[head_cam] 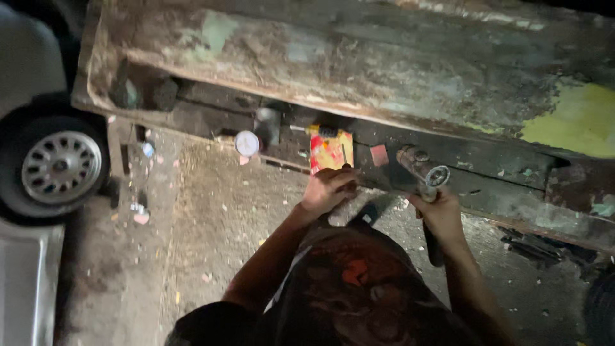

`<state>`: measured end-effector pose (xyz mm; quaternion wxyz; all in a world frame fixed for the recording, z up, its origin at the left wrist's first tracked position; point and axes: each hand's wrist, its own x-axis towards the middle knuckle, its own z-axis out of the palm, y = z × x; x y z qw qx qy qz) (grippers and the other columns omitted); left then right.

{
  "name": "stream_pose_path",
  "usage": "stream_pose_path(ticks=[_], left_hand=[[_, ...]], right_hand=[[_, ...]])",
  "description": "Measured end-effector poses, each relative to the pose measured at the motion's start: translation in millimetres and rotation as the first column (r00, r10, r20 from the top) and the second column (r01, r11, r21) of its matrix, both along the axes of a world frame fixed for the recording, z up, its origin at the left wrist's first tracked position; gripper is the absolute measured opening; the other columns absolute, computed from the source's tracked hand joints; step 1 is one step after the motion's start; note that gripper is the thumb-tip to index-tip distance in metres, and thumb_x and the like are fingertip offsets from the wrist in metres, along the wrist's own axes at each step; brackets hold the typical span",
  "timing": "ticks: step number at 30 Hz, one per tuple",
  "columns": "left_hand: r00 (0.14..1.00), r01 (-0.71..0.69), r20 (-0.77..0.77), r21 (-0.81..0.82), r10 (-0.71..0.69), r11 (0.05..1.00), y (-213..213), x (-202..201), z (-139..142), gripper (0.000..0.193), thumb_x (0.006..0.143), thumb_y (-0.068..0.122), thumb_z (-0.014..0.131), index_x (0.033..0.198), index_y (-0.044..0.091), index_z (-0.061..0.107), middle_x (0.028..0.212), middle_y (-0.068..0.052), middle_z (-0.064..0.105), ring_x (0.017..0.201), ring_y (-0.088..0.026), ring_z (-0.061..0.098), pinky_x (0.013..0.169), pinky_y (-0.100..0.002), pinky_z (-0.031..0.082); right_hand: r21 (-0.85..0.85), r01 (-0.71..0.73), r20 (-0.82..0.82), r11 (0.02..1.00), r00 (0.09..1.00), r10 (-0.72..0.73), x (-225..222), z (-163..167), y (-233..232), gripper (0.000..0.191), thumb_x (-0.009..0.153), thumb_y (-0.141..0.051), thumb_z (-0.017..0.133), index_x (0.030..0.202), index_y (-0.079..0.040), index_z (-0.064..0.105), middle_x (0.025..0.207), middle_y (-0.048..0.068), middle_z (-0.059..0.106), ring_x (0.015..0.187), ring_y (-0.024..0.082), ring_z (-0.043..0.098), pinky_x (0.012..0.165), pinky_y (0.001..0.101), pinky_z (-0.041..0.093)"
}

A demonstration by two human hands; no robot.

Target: The person uses a hammer and a chisel to chip away old paint from a large, weathered wooden beam. They repeatedly strike the chisel to remove flakes of paint and debris from the surface.

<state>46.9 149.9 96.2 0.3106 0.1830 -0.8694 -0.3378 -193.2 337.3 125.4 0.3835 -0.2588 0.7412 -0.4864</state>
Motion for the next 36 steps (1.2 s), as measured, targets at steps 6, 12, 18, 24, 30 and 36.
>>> stream_pose_path(ticks=[6,12,18,24,30,36], left_hand=[[0.991,0.051,-0.127,0.038,-0.046,0.998,-47.1,1.4,-0.1,0.034,0.084,0.0,0.073,0.115,0.012,0.064,0.124,-0.006,0.072,0.096,-0.03,0.072,0.083,-0.039,0.06],[0.978,0.178,-0.113,0.039,-0.172,0.983,-68.4,3.9,-4.9,0.043,0.075,-0.005,0.069,0.115,0.011,0.061,0.117,-0.008,0.069,0.101,-0.032,0.069,0.088,-0.042,0.056],[0.974,0.215,-0.087,0.05,-0.21,0.975,-75.9,2.7,-5.4,0.048,0.07,0.0,0.073,0.115,0.009,0.06,0.112,-0.01,0.068,0.101,-0.034,0.066,0.087,-0.044,0.055],[0.971,0.227,-0.071,-0.002,-0.227,0.974,-78.7,-8.8,2.3,0.049,0.07,0.005,0.077,0.116,0.006,0.058,0.109,-0.014,0.065,0.1,-0.036,0.064,0.086,-0.046,0.052],[0.961,0.276,-0.024,0.031,-0.276,0.961,-79.7,-14.0,12.9,0.038,0.076,0.002,0.076,0.11,0.009,0.058,0.103,-0.007,0.065,0.098,-0.029,0.065,0.089,-0.044,0.052],[0.931,0.364,0.031,-0.054,-0.363,0.93,-96.0,-19.5,16.8,0.036,0.071,0.005,0.077,0.1,0.01,0.057,0.098,-0.006,0.065,0.097,-0.028,0.065,0.088,-0.043,0.053]], right_hand=[[0.055,0.08,-0.055,0.995,0.996,-0.077,30.4,13.5,-15.2,0.017,0.084,-0.01,0.081,0.092,-0.005,0.067,0.075,0.001,0.066,0.057,0.009,0.055,0.049,0.0272,0.044],[0.208,0.185,-0.107,0.96,0.98,-0.166,65.3,27.4,-16.7,0.025,0.085,-0.019,0.085,0.087,-0.004,0.066,0.067,0.004,0.062,0.056,0.011,0.054,0.05,0.0305,0.041],[0.268,0.223,-0.099,0.937,0.974,-0.203,73.8,44.7,-19.6,0.025,0.082,-0.017,0.085,0.081,-0.004,0.064,0.065,0.004,0.062,0.054,0.012,0.055,0.05,0.0314,0.042],[0.148,0.21,-0.058,0.966,0.977,-0.203,65.4,45.6,-21.2,0.021,0.081,-0.014,0.083,0.081,-0.005,0.064,0.067,0.003,0.062,0.055,0.011,0.056,0.048,0.0309,0.043],[0.2,0.215,-0.056,0.956,0.977,-0.208,55.0,35.6,-16.7,0.022,0.084,-0.012,0.085,0.083,-0.003,0.065,0.069,0.005,0.064,0.055,0.012,0.056,0.049,0.0306,0.043],[0.164,0.257,-0.016,0.952,0.966,-0.258,56.3,34.6,-15.3,0.019,0.082,-0.009,0.083,0.086,-0.004,0.065,0.071,0.003,0.065,0.056,0.011,0.056,0.049,0.0297,0.043]])
